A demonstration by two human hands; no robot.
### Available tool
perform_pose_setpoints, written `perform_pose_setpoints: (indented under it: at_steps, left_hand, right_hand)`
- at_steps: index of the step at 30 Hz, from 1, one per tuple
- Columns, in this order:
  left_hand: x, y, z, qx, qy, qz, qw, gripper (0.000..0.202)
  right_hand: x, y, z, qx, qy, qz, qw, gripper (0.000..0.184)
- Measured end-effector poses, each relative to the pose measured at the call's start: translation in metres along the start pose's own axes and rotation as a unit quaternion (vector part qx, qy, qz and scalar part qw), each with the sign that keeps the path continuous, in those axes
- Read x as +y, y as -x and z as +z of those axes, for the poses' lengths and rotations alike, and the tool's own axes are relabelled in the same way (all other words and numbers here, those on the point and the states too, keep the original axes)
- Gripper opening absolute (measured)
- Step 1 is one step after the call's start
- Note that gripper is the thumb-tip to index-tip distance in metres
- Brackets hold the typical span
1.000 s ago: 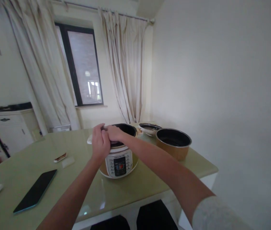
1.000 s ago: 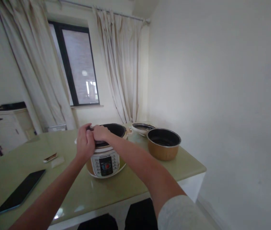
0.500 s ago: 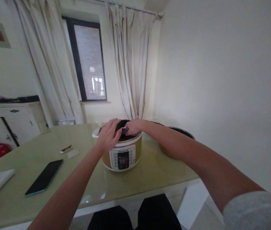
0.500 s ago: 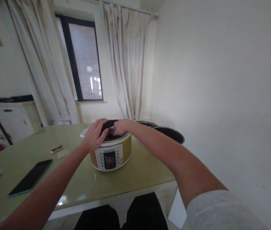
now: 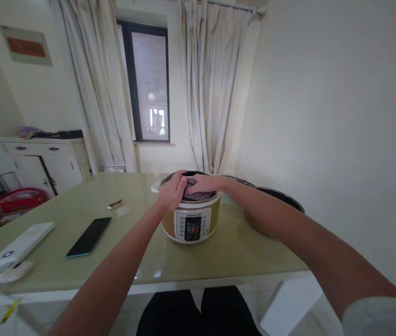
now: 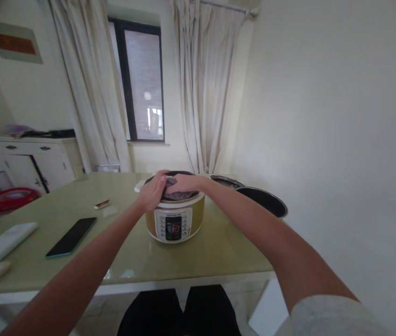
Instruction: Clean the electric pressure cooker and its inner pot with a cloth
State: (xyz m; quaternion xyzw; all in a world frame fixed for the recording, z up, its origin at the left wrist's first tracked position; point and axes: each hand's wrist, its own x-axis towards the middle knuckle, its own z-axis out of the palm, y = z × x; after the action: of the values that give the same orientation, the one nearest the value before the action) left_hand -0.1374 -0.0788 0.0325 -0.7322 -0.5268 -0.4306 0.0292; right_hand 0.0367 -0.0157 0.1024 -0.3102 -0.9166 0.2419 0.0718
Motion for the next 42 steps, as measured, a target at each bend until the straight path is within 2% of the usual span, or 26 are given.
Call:
perform_pose_setpoints:
  at_steps: [3,5,7,9,12,15,18,23,30,42]
  left_hand:
    - [0.007,-0.003,-0.004,-0.079,-0.069,-0.055,0.993,0.073]
    - [0.010,-0.004,-0.004,-0.106,-0.112,-0.074,0.985,0.078]
    - [0.011,-0.005,-0.004,-0.115,-0.127,-0.075,0.982,0.077]
    - [0.010,-0.005,-0.004,-0.108,-0.111,-0.050,0.987,0.071]
    - [0.010,-0.006,-0.003,-0.098,-0.094,-0.021,0.991,0.063]
    - [0.011,-0.007,-0.004,-0.140,-0.148,-0.036,0.978,0.066]
    - [0.012,-0.009,-0.005,-0.188,-0.216,-0.024,0.958,0.063]
    - [0.012,-0.010,-0.007,-0.202,-0.256,-0.006,0.946,0.049]
    - [0.015,-0.009,-0.010,-0.234,-0.309,0.002,0.922,0.053]
    - [0.014,-0.011,-0.008,-0.199,-0.226,-0.076,0.951,0.066]
  right_hand:
    - [0.002,0.011,-0.029,-0.065,0.099,0.030,0.993,0.034]
    - [0.002,0.015,-0.041,-0.076,0.168,0.051,0.982,0.038]
    - [0.002,0.018,-0.043,-0.065,0.223,0.063,0.971,0.041]
    - [0.002,0.019,-0.034,-0.049,0.256,0.061,0.963,0.041]
    - [0.001,0.017,-0.011,-0.011,0.267,0.049,0.962,0.045]
    - [0.003,0.015,0.011,0.053,0.237,0.083,0.966,0.050]
    - [0.006,0.016,0.021,0.102,0.210,0.105,0.967,0.051]
    - [0.008,0.019,0.021,0.120,0.200,0.093,0.968,0.046]
    - [0.008,0.018,0.022,0.152,0.174,0.094,0.968,0.041]
    - [0.009,0.021,0.024,0.168,0.155,0.088,0.969,0.044]
